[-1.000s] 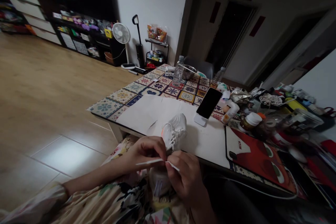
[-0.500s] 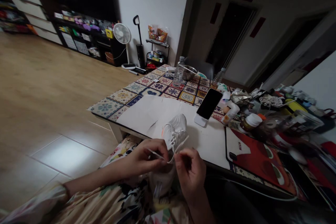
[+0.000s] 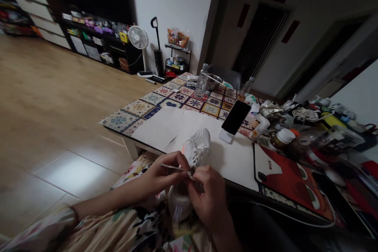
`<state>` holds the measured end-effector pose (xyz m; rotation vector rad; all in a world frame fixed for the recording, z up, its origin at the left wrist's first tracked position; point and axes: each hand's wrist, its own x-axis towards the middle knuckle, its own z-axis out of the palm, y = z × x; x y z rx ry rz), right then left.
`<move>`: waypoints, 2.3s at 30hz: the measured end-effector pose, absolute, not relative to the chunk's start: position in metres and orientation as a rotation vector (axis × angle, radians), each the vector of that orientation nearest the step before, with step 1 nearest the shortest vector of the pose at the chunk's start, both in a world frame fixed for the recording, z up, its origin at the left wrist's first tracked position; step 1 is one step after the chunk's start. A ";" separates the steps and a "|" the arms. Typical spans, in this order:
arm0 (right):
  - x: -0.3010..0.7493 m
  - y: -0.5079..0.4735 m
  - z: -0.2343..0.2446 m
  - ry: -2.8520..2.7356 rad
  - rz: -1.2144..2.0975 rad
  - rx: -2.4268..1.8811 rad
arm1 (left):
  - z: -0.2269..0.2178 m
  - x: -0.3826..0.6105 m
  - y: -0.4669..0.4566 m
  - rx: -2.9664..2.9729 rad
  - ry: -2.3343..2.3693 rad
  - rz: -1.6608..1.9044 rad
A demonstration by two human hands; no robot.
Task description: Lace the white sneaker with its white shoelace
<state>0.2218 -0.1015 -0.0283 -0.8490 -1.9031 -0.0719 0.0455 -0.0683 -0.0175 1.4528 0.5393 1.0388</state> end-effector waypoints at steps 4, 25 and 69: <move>0.226 -0.101 -0.031 -1.978 -0.302 -0.815 | -0.022 0.048 -0.065 1.365 0.511 1.003; 0.252 -0.079 -0.032 -1.245 0.773 -0.521 | -0.026 0.032 -0.024 0.604 0.194 1.242; 0.231 -0.068 -0.053 -1.427 0.915 -0.793 | -0.038 0.045 -0.026 1.536 0.412 1.044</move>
